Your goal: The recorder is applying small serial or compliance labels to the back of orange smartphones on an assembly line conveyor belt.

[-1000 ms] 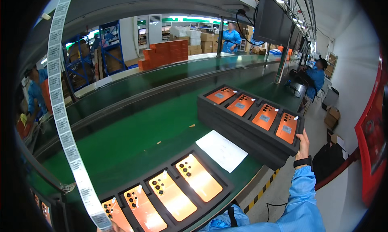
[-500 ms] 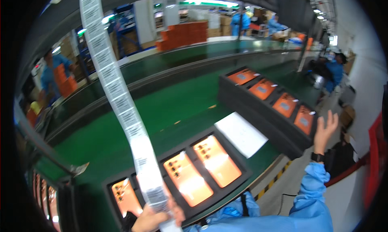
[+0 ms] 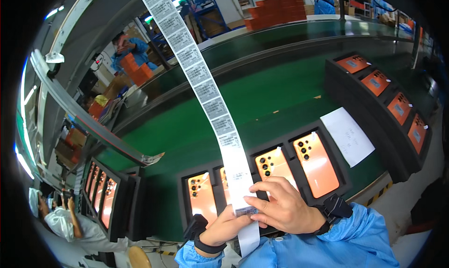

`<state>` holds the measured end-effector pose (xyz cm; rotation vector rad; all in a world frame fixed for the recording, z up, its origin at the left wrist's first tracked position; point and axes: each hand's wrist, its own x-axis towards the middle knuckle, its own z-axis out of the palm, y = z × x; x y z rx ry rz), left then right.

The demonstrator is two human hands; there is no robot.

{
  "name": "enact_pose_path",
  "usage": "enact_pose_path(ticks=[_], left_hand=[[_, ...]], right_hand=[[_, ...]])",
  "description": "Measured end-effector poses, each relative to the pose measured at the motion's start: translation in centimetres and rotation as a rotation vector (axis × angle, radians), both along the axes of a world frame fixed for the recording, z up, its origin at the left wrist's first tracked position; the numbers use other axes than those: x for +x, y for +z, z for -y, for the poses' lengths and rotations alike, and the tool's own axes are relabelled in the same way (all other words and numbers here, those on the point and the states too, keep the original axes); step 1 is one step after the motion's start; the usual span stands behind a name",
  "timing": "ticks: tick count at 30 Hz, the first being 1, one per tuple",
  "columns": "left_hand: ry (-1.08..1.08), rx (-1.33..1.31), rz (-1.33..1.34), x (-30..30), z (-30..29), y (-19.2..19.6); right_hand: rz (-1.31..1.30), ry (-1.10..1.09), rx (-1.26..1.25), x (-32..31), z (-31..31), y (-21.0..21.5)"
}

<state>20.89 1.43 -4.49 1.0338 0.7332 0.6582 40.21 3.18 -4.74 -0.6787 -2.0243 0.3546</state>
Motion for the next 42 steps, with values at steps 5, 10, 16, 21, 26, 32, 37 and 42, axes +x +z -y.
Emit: enact_pose_path(ticks=[5, 10, 16, 21, 26, 32, 37, 42], left_hand=[[-0.078, -0.017, -0.172, -0.2, -0.2, 0.2], [0.288, -0.280, 0.299, 1.9, -0.3, -0.4], [0.453, -0.359, 0.401, 3.3, -0.6, -0.1], [0.422, -0.296, 0.424, 3.7, -0.7, 0.2], [0.473, -0.156, 0.218, 4.8, -0.9, 0.5], [0.468, -0.162, 0.224, 5.3, -0.8, 1.5], [0.459, -0.167, 0.253, 6.2, -1.3, 1.9], [0.453, -0.045, 0.218, 5.5, -4.7, 2.1]], right_hand=[[-0.106, 0.093, -0.146, -0.3, -0.7, -0.8], [-0.004, 0.005, 0.134, -0.4, -1.4, -0.6], [0.171, -0.155, 0.394, -0.2, -1.1, -0.6], [0.125, -0.154, 0.360, -0.1, -1.1, -0.5], [0.071, -0.161, 0.282, 0.3, -1.3, -0.6], [0.074, -0.208, 0.423, 0.6, -1.2, -0.6], [0.071, -0.245, 0.476, 1.5, -1.0, -0.8], [-0.286, -0.097, 0.176, 3.8, -1.8, -0.3]])
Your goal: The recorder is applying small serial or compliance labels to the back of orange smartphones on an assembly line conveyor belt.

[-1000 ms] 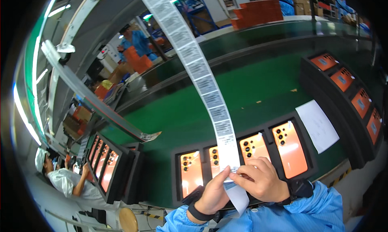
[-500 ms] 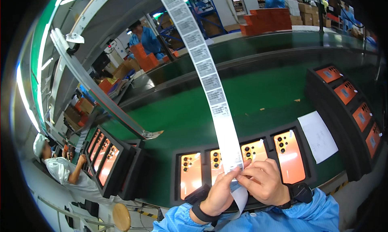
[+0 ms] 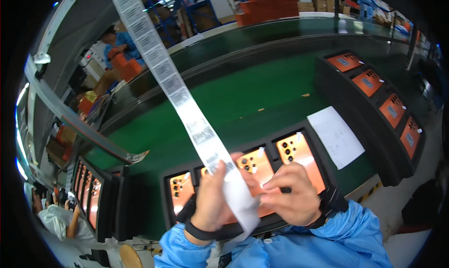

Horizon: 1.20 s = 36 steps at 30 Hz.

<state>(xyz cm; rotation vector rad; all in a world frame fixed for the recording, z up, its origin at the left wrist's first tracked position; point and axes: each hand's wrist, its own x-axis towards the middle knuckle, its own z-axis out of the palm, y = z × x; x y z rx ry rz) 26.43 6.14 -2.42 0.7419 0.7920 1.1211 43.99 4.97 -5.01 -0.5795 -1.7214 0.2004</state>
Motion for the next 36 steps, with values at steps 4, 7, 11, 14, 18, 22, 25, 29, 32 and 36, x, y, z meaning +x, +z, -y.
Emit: enact_pose_path(ticks=[4, 7, 11, 14, 18, 22, 25, 29, 32, 36], left_hand=[[-0.027, 0.226, -0.396, 0.6, -4.7, 0.8], [-0.219, 0.442, -0.846, 3.5, -7.7, -0.2], [-0.296, 1.000, -1.109, 7.2, -9.1, -3.4], [-0.351, 0.991, -1.268, 10.5, -9.3, -3.8], [-0.301, 1.079, -1.465, 12.5, -9.9, -5.7], [-0.257, 1.151, -1.587, 12.7, -9.8, -6.9], [-0.225, 1.190, -1.640, 13.2, -9.5, -6.7], [-0.286, 1.201, -1.737, 13.8, -9.8, -6.5], [-0.230, 1.246, -1.732, 14.1, -9.8, -6.7], [-0.242, 1.263, -1.718, 13.9, -9.6, -7.0]], right_hand=[[-0.065, -0.094, -0.040, 5.6, -0.9, 1.4], [-0.023, -0.249, 0.010, 8.9, -1.8, 1.0], [-0.078, -0.372, 0.028, 10.8, -1.7, 1.0], [-0.083, -0.387, 0.015, 12.3, -2.3, 0.0], [-0.110, -0.398, -0.051, 13.0, -2.6, -0.9], [-0.113, -0.378, -0.070, 13.5, -3.1, -1.5], [-0.098, -0.364, -0.086, 13.7, -3.8, -2.1], [-0.112, -0.334, -0.110, 13.6, -4.5, -2.7], [-0.120, -0.336, -0.125, 13.7, -4.8, -3.0], [-0.171, -0.321, -0.161, 13.4, -5.2, -3.6]])
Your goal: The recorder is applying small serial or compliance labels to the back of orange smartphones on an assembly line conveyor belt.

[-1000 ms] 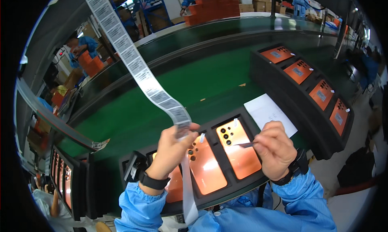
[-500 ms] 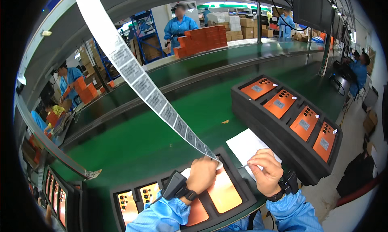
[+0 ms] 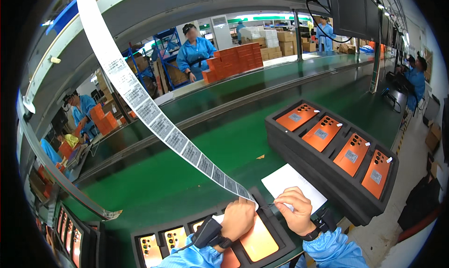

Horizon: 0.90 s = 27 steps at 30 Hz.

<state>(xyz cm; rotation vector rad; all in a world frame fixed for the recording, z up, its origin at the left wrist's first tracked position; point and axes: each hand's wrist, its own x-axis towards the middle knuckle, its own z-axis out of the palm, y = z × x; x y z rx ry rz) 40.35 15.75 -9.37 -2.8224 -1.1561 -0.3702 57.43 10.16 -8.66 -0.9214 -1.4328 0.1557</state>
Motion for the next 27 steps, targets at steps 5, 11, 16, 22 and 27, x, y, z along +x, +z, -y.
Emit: enact_pose_path(ticks=[5, 11, 16, 22, 27], left_hand=[[0.008, -0.037, -0.084, 0.6, -0.1, 0.5], [-0.049, -0.001, -0.130, 0.4, -0.5, 1.8], [-0.002, -0.105, -0.018, 0.4, -1.8, 1.8], [-0.059, -0.126, 0.087, -0.6, -1.4, 1.6], [-0.188, -0.052, 0.121, -0.9, -0.7, 1.1]], right_hand=[[0.013, -0.003, 0.002, 0.3, 0.0, -0.6], [0.018, -0.008, 0.003, 1.0, 0.2, -0.5], [0.011, 0.012, 0.023, 1.9, 0.4, -0.1], [-0.010, 0.032, 0.000, 1.5, 0.6, 0.2], [0.011, 0.018, -0.019, 2.1, 0.3, -0.2]])
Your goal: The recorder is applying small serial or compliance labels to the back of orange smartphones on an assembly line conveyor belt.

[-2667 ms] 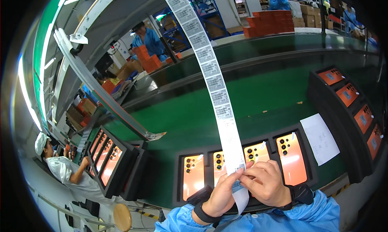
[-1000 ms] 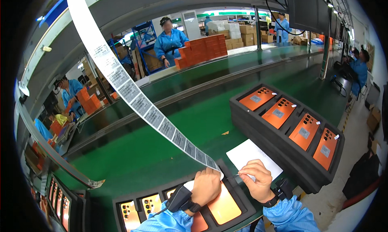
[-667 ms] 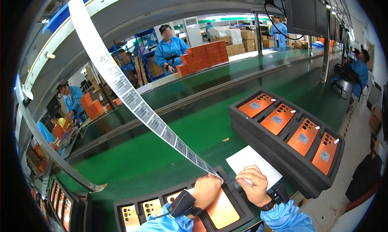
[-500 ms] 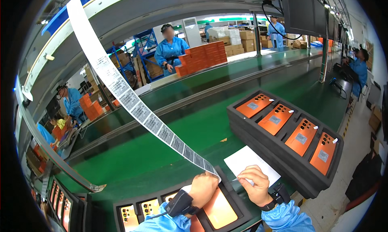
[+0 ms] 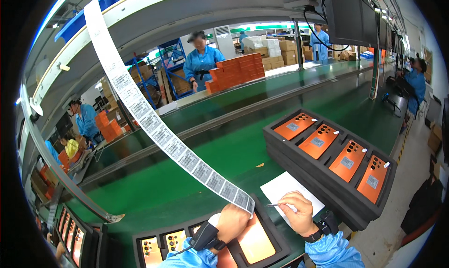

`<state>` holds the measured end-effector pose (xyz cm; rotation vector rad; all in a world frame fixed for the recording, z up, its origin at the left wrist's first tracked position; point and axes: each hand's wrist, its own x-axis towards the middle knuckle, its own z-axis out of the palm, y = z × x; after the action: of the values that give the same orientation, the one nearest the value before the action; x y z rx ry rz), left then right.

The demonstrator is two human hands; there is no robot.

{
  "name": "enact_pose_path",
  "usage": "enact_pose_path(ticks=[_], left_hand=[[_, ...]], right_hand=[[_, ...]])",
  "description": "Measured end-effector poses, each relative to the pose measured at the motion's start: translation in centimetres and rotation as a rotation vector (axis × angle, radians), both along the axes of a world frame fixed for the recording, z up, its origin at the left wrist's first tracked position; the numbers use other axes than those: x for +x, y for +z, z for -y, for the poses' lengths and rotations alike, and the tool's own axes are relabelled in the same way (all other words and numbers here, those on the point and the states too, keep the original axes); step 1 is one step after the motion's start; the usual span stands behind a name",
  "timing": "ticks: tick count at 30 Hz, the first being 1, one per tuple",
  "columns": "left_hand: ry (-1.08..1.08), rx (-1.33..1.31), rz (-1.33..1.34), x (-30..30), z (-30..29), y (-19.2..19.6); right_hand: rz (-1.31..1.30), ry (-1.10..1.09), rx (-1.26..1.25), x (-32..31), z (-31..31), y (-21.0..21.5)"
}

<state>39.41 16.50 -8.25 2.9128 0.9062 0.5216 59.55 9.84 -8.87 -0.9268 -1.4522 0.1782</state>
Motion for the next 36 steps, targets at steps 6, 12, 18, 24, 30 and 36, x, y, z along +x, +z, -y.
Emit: enact_pose_path(ticks=[6, 12, 18, 24, 30, 36], left_hand=[[-0.052, -0.006, 0.059, -1.0, 2.4, 0.6], [-0.125, 0.048, 0.111, -2.4, 5.6, 0.9], [0.062, -0.190, 0.346, -2.8, 9.8, -0.5], [0.006, 0.012, 0.344, -2.8, 9.4, -0.5], [-0.004, -0.128, 0.138, -3.7, 7.4, 0.1], [-0.051, -0.010, -0.005, -3.5, 6.4, 0.4]], right_hand=[[-0.117, 0.031, -0.119, 0.0, -0.8, -0.4], [-0.142, 0.094, -0.210, -0.2, -1.5, -1.4], [-0.132, 0.170, -0.272, -1.6, -1.7, -1.5], [-0.113, 0.200, -0.282, -2.1, -1.7, -1.9], [-0.122, 0.212, -0.294, -1.9, -2.1, -2.1], [-0.136, 0.225, -0.305, -1.6, -2.4, -2.3]])
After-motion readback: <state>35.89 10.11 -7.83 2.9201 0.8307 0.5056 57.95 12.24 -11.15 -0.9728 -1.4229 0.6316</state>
